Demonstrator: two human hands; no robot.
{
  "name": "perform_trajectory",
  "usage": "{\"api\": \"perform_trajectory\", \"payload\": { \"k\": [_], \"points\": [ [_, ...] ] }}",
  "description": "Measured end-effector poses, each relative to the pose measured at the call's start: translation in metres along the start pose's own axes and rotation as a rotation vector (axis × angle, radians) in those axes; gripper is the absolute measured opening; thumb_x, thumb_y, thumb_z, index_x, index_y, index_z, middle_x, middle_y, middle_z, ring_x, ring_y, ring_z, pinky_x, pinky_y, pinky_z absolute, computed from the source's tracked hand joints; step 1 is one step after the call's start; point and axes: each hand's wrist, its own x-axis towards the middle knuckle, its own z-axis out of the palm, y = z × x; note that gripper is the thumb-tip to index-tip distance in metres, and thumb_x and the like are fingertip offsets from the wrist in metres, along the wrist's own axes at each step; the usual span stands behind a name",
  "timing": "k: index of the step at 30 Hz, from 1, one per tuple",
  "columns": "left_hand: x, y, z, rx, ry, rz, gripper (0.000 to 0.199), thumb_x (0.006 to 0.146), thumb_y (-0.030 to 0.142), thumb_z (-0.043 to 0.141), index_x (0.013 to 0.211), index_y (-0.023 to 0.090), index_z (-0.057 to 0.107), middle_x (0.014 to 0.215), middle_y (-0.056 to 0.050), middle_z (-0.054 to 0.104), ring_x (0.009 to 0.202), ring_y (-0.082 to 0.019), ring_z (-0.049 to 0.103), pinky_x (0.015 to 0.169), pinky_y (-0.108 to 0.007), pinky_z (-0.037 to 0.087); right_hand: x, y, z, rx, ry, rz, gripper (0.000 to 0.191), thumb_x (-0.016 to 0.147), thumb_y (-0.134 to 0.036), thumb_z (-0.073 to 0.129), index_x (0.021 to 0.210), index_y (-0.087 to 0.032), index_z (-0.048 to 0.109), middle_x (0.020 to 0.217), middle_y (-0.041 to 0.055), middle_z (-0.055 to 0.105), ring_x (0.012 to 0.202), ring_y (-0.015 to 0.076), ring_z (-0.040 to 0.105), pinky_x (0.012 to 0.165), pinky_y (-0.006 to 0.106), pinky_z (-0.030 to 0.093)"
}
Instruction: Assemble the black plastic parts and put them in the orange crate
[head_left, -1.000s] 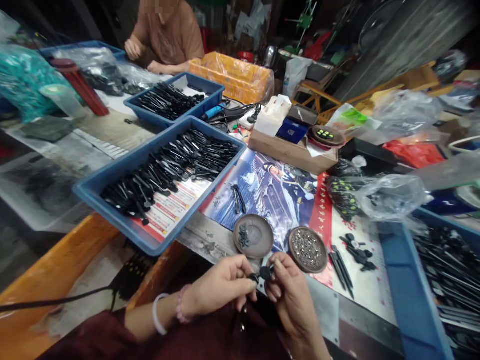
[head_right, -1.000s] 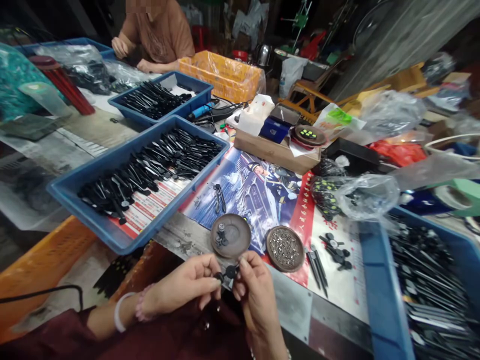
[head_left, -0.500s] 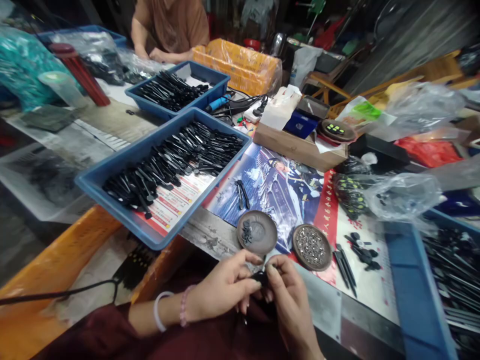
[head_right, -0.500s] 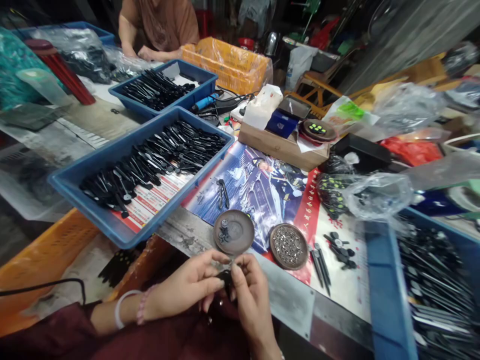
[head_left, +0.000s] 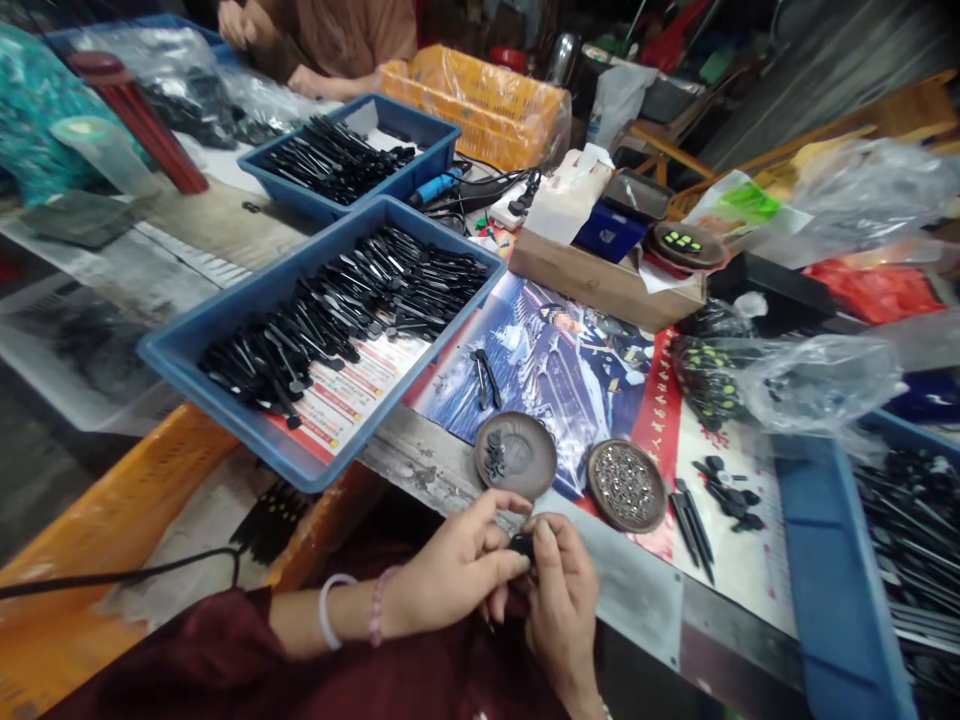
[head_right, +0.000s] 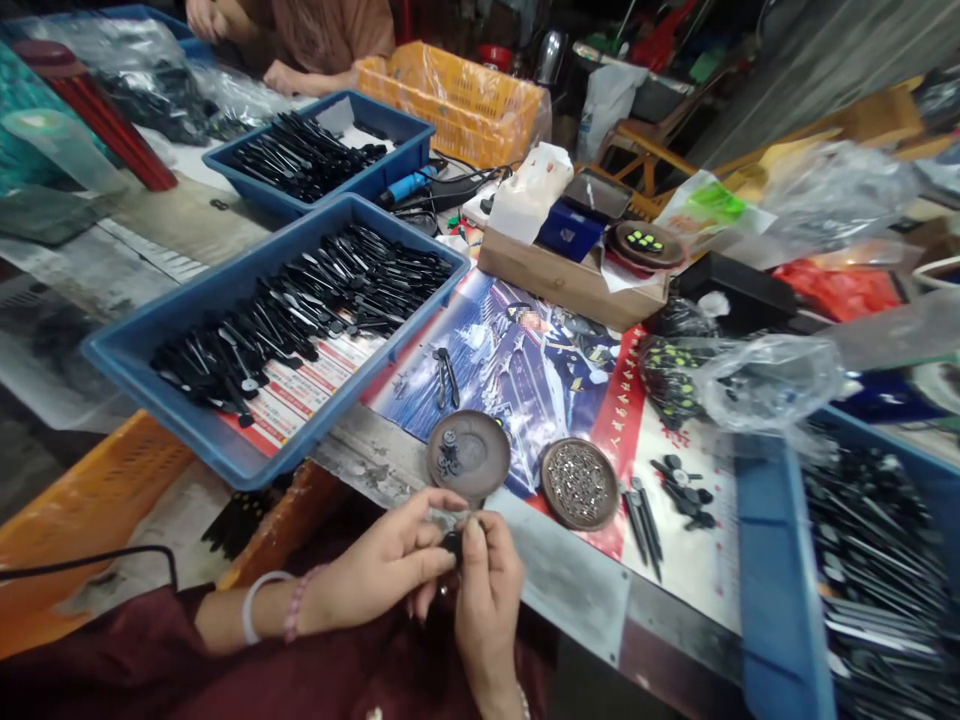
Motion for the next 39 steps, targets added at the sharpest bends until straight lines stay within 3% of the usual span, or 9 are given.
{"api": "perform_trajectory", "payload": {
  "k": [3,6,16,21,24,28,31,34,39],
  "points": [
    [0.001,0.007,-0.005,-0.026,-0.090,-0.110,0.037,0.087,0.020,0.057,0.121,0.019,0.041,0.067,0.006,0.058,0.040,-0.005,0.053,0.041,-0.014,0.045,0.003,0.000,0.002,0.206,0.003,0.137,0.031,0.090,-0.050,0.061,0.082,-0.022,0.053,0.051,-0.0107,0.033,0.035,0.0037,0.023,0.033,0.014,0.022],
    [0.000,0.010,-0.009,0.009,-0.130,-0.136,0.037,0.089,0.021,0.054,0.124,0.018,0.040,0.073,0.002,0.063,0.038,-0.004,0.051,0.039,-0.013,0.041,0.006,-0.001,0.001,0.258,-0.032,0.166,0.031,0.089,-0.050,0.062,0.080,-0.022,0.053,0.045,-0.0123,0.028,0.034,0.0037,0.020,0.033,0.014,0.023],
    [0.003,0.008,-0.004,0.003,-0.050,-0.076,0.037,0.088,0.025,0.057,0.120,0.019,0.040,0.068,0.006,0.057,0.036,-0.004,0.046,0.037,-0.013,0.035,0.009,-0.008,0.005,0.177,-0.016,0.160,0.033,0.089,-0.053,0.061,0.082,-0.022,0.053,0.051,-0.0102,0.031,0.038,0.0053,0.025,0.035,0.016,0.022],
    [0.009,0.012,-0.006,-0.004,-0.050,-0.058,0.039,0.089,0.027,0.057,0.122,0.018,0.039,0.074,0.003,0.060,0.040,-0.004,0.048,0.039,-0.014,0.035,0.017,-0.022,0.002,0.025,-0.037,0.135,0.033,0.090,-0.053,0.059,0.090,-0.020,0.060,0.053,-0.0071,0.041,0.041,0.0083,0.036,0.040,0.019,0.030],
    [0.013,0.014,-0.008,-0.030,-0.043,-0.023,0.036,0.090,0.029,0.057,0.121,0.017,0.042,0.078,0.000,0.064,0.042,-0.004,0.050,0.041,-0.014,0.036,0.029,-0.034,-0.022,-0.228,-0.032,0.011,0.037,0.091,-0.054,0.055,0.097,-0.019,0.063,0.060,-0.0023,0.053,0.049,0.0130,0.049,0.048,0.024,0.041],
    [0.016,0.015,-0.012,-0.044,-0.002,0.001,0.028,0.089,0.032,0.058,0.110,0.016,0.047,0.083,-0.003,0.068,0.042,-0.003,0.050,0.042,-0.015,0.034,0.060,-0.036,-0.086,-0.734,0.196,-0.184,0.041,0.088,-0.052,0.054,0.111,-0.018,0.062,0.088,0.0083,0.067,0.072,0.0222,0.062,0.065,0.033,0.049],
    [0.016,0.016,-0.013,-0.036,0.001,-0.015,0.024,0.087,0.033,0.060,0.100,0.015,0.050,0.081,-0.003,0.070,0.040,-0.002,0.049,0.041,-0.015,0.031,0.086,-0.027,-0.126,-1.095,0.175,-0.223,0.043,0.086,-0.047,0.049,0.112,-0.016,0.062,0.099,0.0146,0.068,0.079,0.0274,0.064,0.069,0.040,0.049],
    [0.017,0.014,-0.013,-0.031,-0.005,-0.041,0.021,0.086,0.032,0.060,0.094,0.015,0.050,0.079,-0.003,0.070,0.040,-0.002,0.048,0.040,-0.014,0.029,0.104,-0.019,-0.140,-1.286,0.101,-0.246,0.033,0.084,-0.037,0.044,0.102,-0.016,0.064,0.099,0.0163,0.067,0.079,0.0274,0.063,0.070,0.039,0.047],
    [0.017,0.012,-0.014,-0.029,-0.003,-0.037,0.020,0.086,0.030,0.059,0.095,0.015,0.050,0.080,-0.005,0.071,0.041,-0.002,0.049,0.040,-0.014,0.029,0.112,-0.021,-0.135,-1.291,0.061,-0.228,0.022,0.082,-0.033,0.043,0.077,-0.020,0.060,0.077,0.0125,0.067,0.070,0.0265,0.062,0.065,0.037,0.044]
  ]
}}
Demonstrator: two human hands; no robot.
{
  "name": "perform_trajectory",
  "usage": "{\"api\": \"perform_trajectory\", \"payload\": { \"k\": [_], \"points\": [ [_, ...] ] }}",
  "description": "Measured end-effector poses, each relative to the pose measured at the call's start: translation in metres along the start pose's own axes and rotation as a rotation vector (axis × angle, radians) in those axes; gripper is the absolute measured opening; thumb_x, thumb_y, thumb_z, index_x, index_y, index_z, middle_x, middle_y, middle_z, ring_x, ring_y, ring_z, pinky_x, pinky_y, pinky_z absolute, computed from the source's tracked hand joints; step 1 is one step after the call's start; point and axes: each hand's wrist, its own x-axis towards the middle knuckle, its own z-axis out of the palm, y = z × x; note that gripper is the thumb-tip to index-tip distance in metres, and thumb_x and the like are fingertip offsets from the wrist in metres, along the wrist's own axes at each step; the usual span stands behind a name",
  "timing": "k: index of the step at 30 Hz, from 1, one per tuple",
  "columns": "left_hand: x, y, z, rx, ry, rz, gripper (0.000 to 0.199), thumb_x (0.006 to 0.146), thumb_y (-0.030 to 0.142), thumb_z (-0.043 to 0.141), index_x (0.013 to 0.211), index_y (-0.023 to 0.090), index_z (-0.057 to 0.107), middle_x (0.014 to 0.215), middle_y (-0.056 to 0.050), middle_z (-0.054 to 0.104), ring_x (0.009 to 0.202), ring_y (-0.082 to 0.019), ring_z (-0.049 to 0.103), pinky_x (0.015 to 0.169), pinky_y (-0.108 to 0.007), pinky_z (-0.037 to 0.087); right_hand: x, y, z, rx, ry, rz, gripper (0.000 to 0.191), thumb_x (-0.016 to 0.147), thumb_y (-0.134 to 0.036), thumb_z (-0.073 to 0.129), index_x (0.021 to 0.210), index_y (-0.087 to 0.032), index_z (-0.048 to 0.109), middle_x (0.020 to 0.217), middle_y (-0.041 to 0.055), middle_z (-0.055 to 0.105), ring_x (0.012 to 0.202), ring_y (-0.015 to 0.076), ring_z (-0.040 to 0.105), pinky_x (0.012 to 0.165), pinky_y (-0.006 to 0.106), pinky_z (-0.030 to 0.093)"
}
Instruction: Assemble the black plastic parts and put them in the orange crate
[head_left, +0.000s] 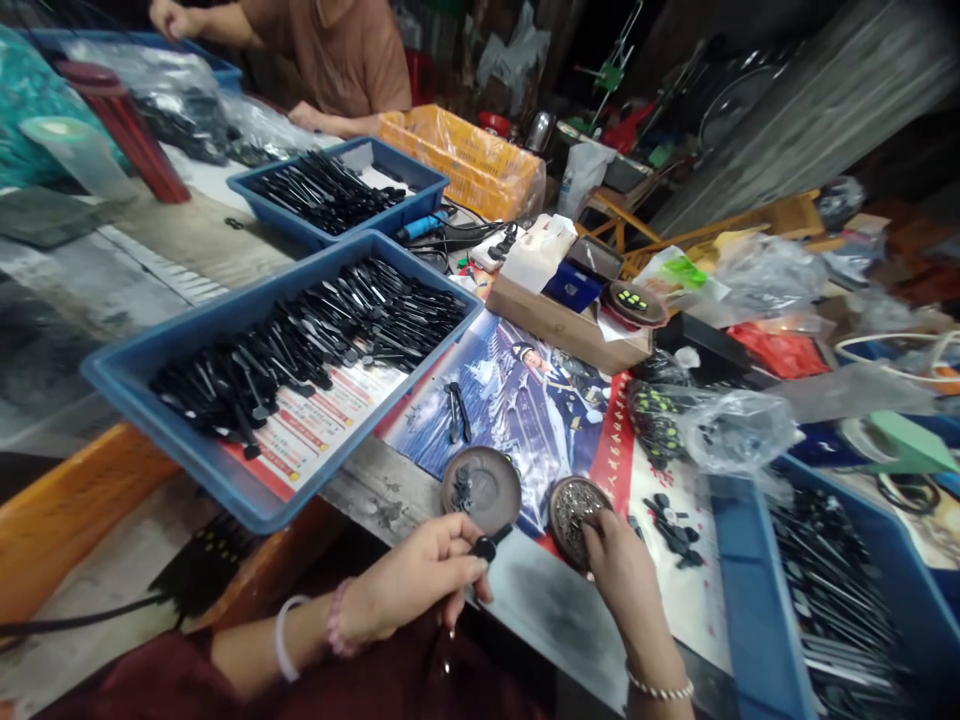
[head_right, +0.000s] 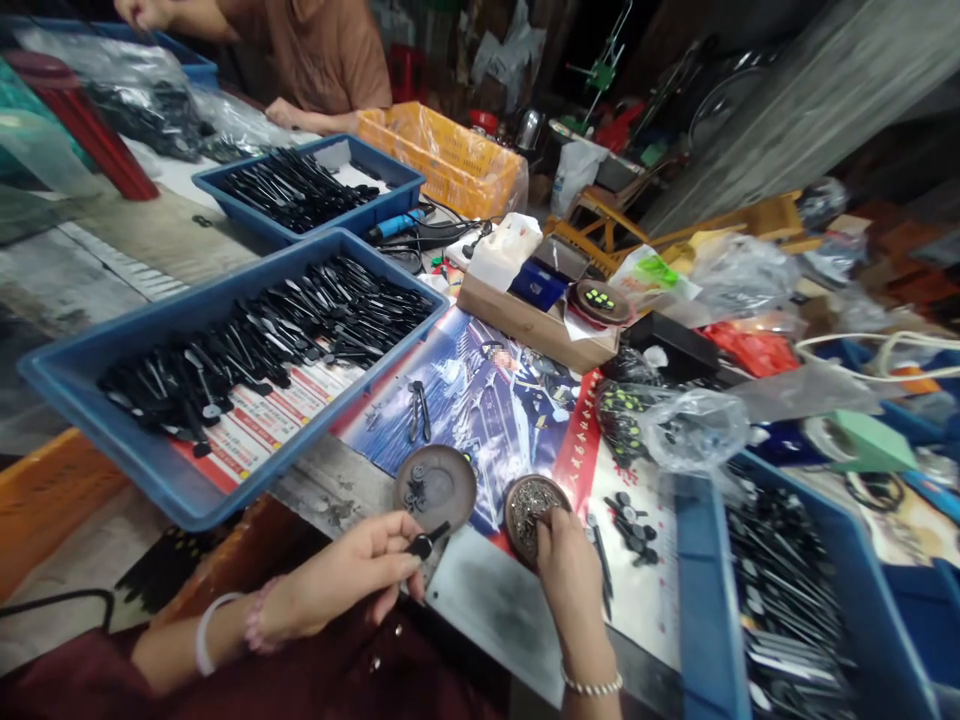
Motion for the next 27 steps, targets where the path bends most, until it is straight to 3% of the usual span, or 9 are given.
{"api": "perform_trajectory", "payload": {
  "k": [5,11,14,18,21,27],
  "points": [
    [0.000,0.002,0.000,-0.013,0.014,-0.001,0.024,0.085,0.034,0.062,0.093,0.016,0.049,0.078,-0.004,0.071,0.040,-0.003,0.048,0.040,-0.014,0.029,-0.002,0.002,-0.009,0.088,0.031,0.060,0.028,0.082,-0.042,0.042,0.079,-0.021,0.059,0.079,0.0125,0.069,0.071,0.0273,0.064,0.064,0.036,0.045],
    [0.000,-0.002,0.002,0.004,0.007,0.006,0.024,0.085,0.034,0.062,0.094,0.015,0.051,0.079,-0.003,0.070,0.040,-0.003,0.050,0.039,-0.014,0.031,-0.011,0.001,-0.018,0.191,0.047,0.130,0.034,0.082,-0.053,0.044,0.075,-0.022,0.057,0.065,0.0090,0.066,0.061,0.0267,0.062,0.056,0.035,0.044],
    [0.000,-0.004,0.003,0.033,0.019,0.025,0.023,0.086,0.033,0.061,0.094,0.015,0.050,0.078,-0.003,0.070,0.041,-0.004,0.050,0.041,-0.015,0.033,-0.029,-0.020,-0.022,0.320,0.015,0.086,0.034,0.086,-0.053,0.048,0.079,-0.021,0.059,0.069,0.0058,0.066,0.065,0.0238,0.062,0.061,0.033,0.046],
    [0.000,-0.006,0.005,0.089,0.060,0.065,0.021,0.086,0.032,0.060,0.095,0.016,0.050,0.076,0.000,0.066,0.043,-0.004,0.049,0.043,-0.016,0.036,-0.061,-0.071,-0.023,0.626,-0.159,-0.115,0.025,0.093,-0.042,0.053,0.079,-0.022,0.056,0.073,0.0011,0.060,0.068,0.0178,0.056,0.062,0.026,0.042],
    [-0.001,-0.006,0.007,0.163,0.088,0.091,0.017,0.087,0.028,0.059,0.096,0.016,0.051,0.070,0.003,0.061,0.046,-0.005,0.049,0.045,-0.017,0.037,-0.074,-0.103,-0.020,0.689,-0.237,-0.237,0.024,0.095,-0.035,0.052,0.075,-0.021,0.054,0.071,0.0001,0.057,0.065,0.0157,0.052,0.060,0.024,0.040],
    [-0.011,-0.004,0.008,0.382,0.070,0.184,0.014,0.091,0.022,0.051,0.103,0.017,0.055,0.073,0.001,0.059,0.058,-0.010,0.053,0.054,-0.021,0.040,-0.076,-0.119,-0.013,0.692,-0.188,-0.237,0.023,0.096,-0.031,0.051,0.075,-0.021,0.053,0.071,-0.0001,0.055,0.065,0.0152,0.051,0.061,0.025,0.038]
  ]
}}
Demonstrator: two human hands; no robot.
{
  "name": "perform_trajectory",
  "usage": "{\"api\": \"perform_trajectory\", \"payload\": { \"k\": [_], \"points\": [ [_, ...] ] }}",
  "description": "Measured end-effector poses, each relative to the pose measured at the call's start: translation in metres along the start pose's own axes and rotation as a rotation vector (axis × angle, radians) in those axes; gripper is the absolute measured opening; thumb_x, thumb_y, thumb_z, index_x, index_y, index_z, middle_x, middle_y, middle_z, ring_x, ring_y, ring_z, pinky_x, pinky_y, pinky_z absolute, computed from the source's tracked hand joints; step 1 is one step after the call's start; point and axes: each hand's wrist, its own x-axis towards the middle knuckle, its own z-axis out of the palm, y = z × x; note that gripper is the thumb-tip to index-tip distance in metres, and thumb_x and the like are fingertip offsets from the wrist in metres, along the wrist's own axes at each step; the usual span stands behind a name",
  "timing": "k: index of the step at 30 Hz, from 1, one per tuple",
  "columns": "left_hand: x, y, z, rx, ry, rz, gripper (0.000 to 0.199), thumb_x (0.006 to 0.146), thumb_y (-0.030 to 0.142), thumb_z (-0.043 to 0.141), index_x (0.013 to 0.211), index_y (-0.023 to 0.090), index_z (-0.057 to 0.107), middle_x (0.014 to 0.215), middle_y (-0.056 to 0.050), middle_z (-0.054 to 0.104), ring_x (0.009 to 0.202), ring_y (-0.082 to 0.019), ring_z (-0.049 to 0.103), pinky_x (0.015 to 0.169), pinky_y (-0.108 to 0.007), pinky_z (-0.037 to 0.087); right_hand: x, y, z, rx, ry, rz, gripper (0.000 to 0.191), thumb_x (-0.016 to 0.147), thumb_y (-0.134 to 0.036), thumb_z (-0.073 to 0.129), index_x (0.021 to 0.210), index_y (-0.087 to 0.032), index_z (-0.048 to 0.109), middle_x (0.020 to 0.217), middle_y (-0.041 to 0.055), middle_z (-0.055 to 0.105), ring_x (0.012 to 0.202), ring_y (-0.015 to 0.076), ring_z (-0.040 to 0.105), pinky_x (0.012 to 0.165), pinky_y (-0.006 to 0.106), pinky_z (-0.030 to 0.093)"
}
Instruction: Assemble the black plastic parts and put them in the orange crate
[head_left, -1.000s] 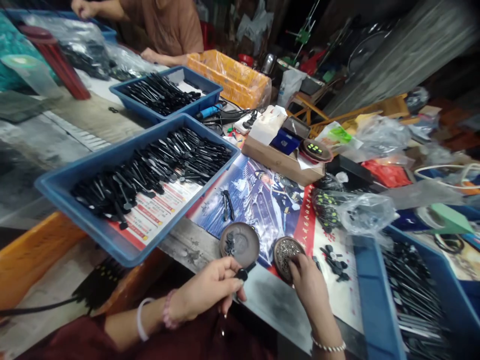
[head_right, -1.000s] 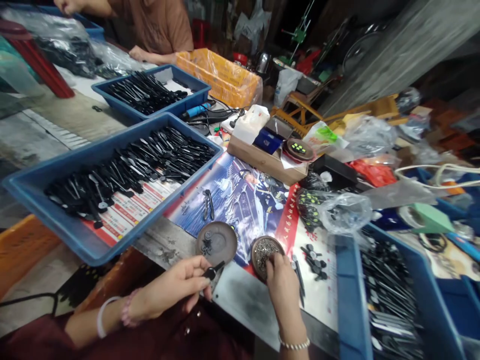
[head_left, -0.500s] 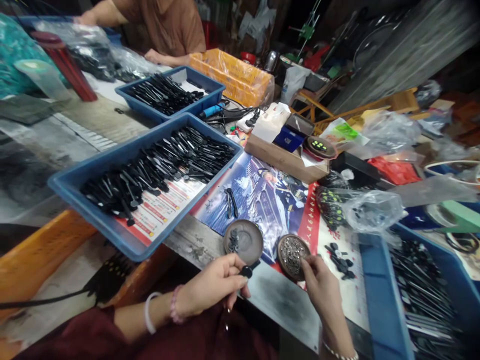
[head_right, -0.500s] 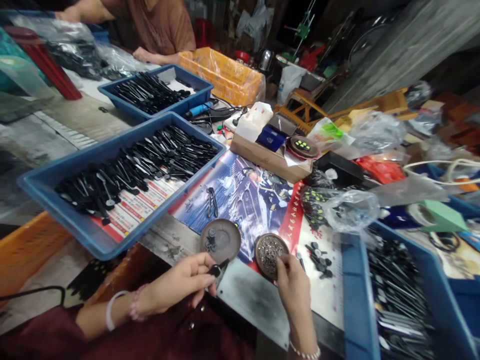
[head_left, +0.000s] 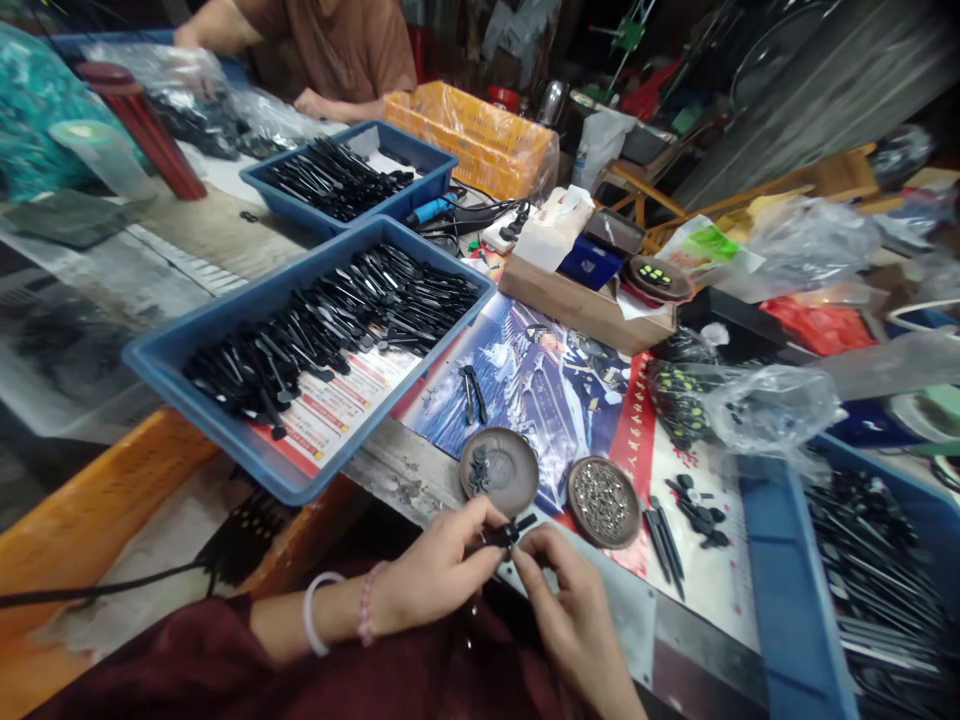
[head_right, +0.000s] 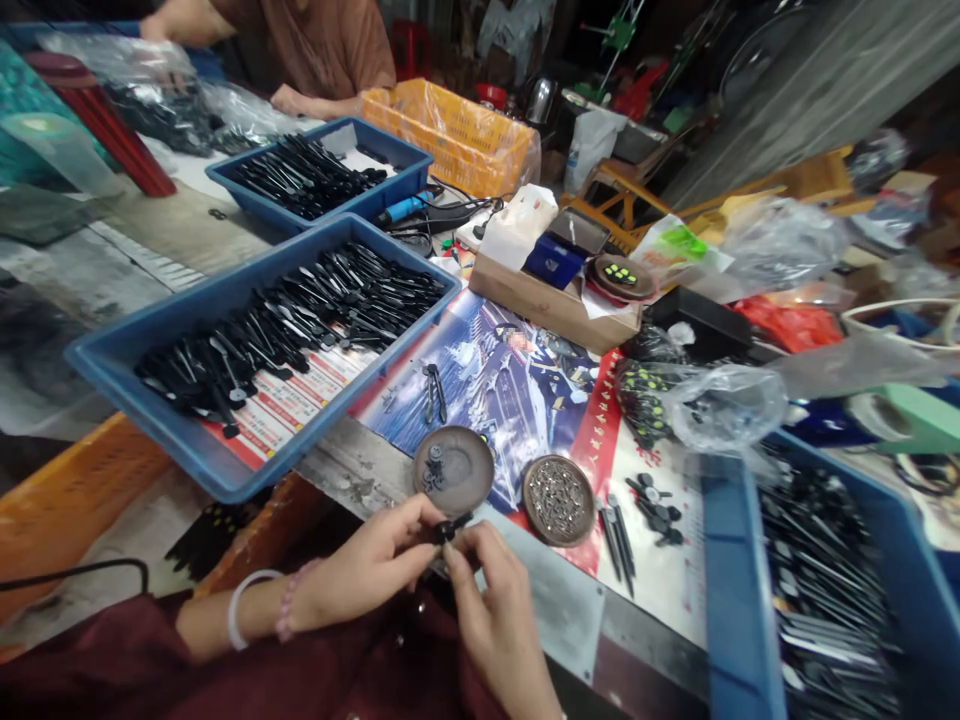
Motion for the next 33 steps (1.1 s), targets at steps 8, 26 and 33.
{"api": "perform_trajectory", "payload": {
  "k": [8,26,33],
  "points": [
    [-0.004,0.008,-0.006,0.312,0.027,0.194,0.019,0.088,0.013,0.048,0.105,0.018,0.056,0.089,-0.002,0.067,0.080,-0.017,0.064,0.072,-0.025,0.045,-0.004,0.007,0.009,0.051,0.023,-0.042,0.020,0.096,-0.029,0.051,0.079,-0.020,0.055,0.073,-0.0001,0.056,0.066,0.0148,0.052,0.061,0.024,0.040],
    [-0.005,0.004,-0.003,0.315,-0.055,0.190,0.019,0.090,0.014,0.047,0.107,0.016,0.054,0.096,-0.006,0.068,0.087,-0.019,0.065,0.077,-0.028,0.047,-0.016,0.018,0.015,0.490,0.047,0.289,0.029,0.091,-0.043,0.062,0.076,-0.019,0.053,0.066,-0.0030,0.050,0.059,0.0106,0.046,0.056,0.020,0.040],
    [-0.005,0.003,-0.001,0.178,-0.108,0.175,0.018,0.091,0.014,0.045,0.107,0.016,0.053,0.092,-0.006,0.067,0.079,-0.017,0.064,0.070,-0.025,0.048,-0.020,0.016,0.027,0.750,0.168,0.375,0.042,0.083,-0.037,0.074,0.116,-0.026,0.051,0.075,-0.0036,0.056,0.055,0.0080,0.048,0.049,0.016,0.039]
  ]
}}
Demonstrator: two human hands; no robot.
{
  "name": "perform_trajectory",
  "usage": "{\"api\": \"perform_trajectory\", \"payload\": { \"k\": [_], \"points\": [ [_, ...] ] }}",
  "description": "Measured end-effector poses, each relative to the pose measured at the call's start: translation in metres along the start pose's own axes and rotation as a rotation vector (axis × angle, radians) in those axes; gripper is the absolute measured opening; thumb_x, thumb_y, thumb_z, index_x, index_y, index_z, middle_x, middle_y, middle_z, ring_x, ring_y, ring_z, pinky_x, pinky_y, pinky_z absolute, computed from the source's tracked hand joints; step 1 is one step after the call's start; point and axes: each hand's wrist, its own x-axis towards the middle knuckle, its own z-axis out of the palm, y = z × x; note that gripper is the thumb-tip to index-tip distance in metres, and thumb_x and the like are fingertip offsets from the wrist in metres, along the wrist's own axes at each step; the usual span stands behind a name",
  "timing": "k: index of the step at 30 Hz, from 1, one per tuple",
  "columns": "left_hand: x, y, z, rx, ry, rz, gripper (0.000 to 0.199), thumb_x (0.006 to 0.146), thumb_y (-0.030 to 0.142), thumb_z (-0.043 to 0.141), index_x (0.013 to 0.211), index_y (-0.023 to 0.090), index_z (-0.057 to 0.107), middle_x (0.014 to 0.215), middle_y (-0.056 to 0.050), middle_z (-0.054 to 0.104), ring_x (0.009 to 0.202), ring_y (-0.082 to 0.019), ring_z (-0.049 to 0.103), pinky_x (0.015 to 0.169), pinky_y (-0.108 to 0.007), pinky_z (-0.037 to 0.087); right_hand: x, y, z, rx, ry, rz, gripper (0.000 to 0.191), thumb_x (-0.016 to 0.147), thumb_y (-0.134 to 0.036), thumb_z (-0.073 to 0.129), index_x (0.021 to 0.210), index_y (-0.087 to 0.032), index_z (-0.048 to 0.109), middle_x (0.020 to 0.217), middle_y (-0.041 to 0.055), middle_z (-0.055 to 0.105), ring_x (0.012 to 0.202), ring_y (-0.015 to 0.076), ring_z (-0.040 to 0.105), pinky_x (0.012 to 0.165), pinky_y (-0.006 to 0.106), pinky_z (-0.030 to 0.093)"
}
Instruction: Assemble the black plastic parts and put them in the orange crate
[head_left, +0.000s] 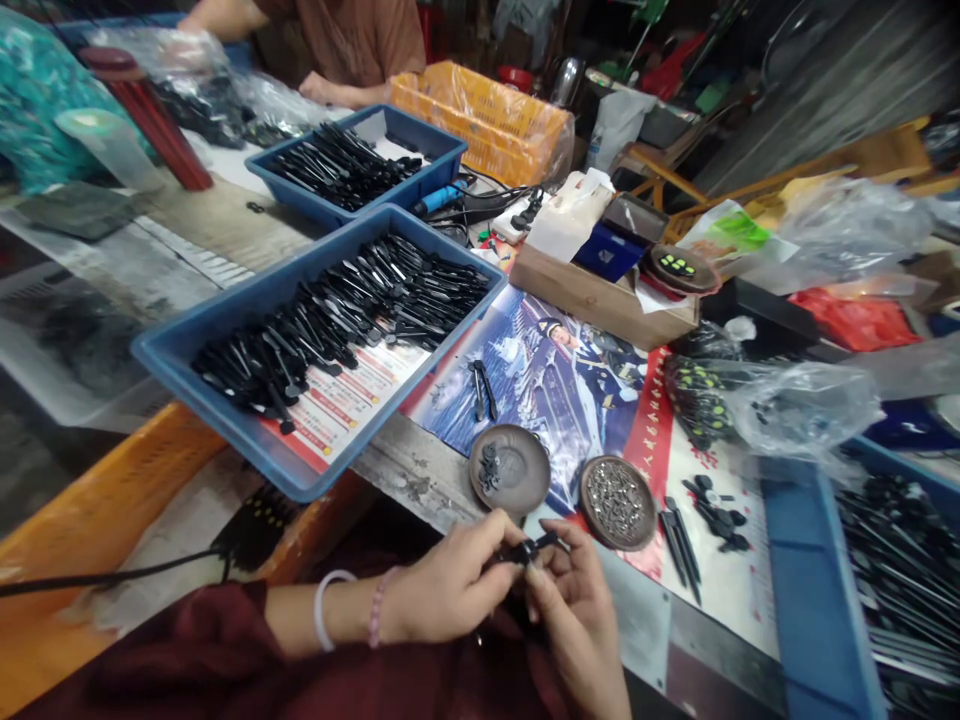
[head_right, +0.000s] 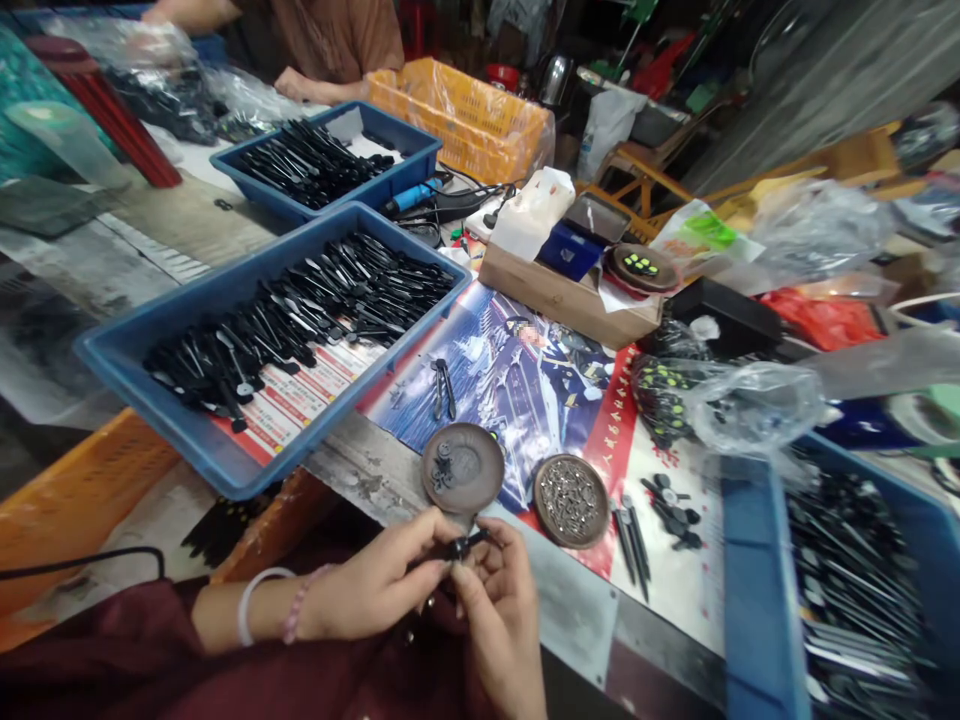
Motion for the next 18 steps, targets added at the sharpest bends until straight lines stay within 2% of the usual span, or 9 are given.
{"api": "perform_trajectory", "payload": {
  "k": [4,6,8,11,15,18],
  "points": [
    [-0.001,0.001,0.001,-0.073,-0.049,-0.059,0.011,0.090,0.016,0.047,0.101,0.017,0.050,0.073,0.001,0.060,0.057,-0.011,0.056,0.054,-0.020,0.042,0.000,-0.005,0.001,-0.001,-0.026,0.061,0.031,0.081,-0.039,0.074,0.100,-0.019,0.060,0.064,-0.0048,0.052,0.047,0.0052,0.041,0.045,0.016,0.033],
    [-0.001,0.000,0.002,-0.085,-0.042,-0.076,0.009,0.089,0.017,0.049,0.098,0.017,0.050,0.068,0.003,0.056,0.053,-0.011,0.052,0.051,-0.020,0.040,0.000,-0.009,0.002,-0.014,-0.016,0.072,0.030,0.081,-0.040,0.075,0.097,-0.019,0.060,0.064,-0.0049,0.052,0.047,0.0048,0.040,0.045,0.016,0.033],
    [0.000,-0.002,0.004,-0.113,-0.034,-0.094,0.007,0.089,0.017,0.050,0.096,0.017,0.049,0.066,0.004,0.054,0.053,-0.010,0.050,0.051,-0.020,0.040,0.000,-0.012,0.002,-0.069,-0.004,0.050,0.029,0.081,-0.040,0.075,0.096,-0.019,0.061,0.070,-0.0028,0.056,0.051,0.0065,0.045,0.048,0.017,0.036],
    [0.003,-0.007,0.007,-0.243,-0.042,-0.155,0.006,0.091,0.022,0.050,0.094,0.018,0.047,0.068,0.004,0.054,0.050,-0.008,0.048,0.048,-0.018,0.039,0.005,-0.012,-0.006,-0.175,-0.052,0.022,0.027,0.082,-0.039,0.073,0.097,-0.019,0.062,0.074,0.0000,0.061,0.059,0.0110,0.054,0.052,0.020,0.042],
    [0.008,-0.012,0.009,-0.475,-0.115,-0.253,0.022,0.094,0.038,0.050,0.101,0.018,0.045,0.073,0.001,0.060,0.041,-0.005,0.046,0.039,-0.016,0.035,0.014,-0.005,-0.019,-0.233,-0.049,-0.042,0.026,0.087,-0.044,0.067,0.091,-0.018,0.066,0.065,-0.0012,0.057,0.052,0.0100,0.049,0.048,0.020,0.039],
    [0.009,-0.012,0.008,-0.496,-0.156,-0.289,0.030,0.094,0.047,0.048,0.100,0.018,0.044,0.061,0.004,0.059,0.035,-0.005,0.042,0.034,-0.014,0.030,0.016,-0.001,-0.018,-0.237,-0.009,-0.098,0.027,0.088,-0.044,0.064,0.085,-0.017,0.068,0.061,-0.0017,0.054,0.052,0.0098,0.045,0.047,0.019,0.036]
  ]
}}
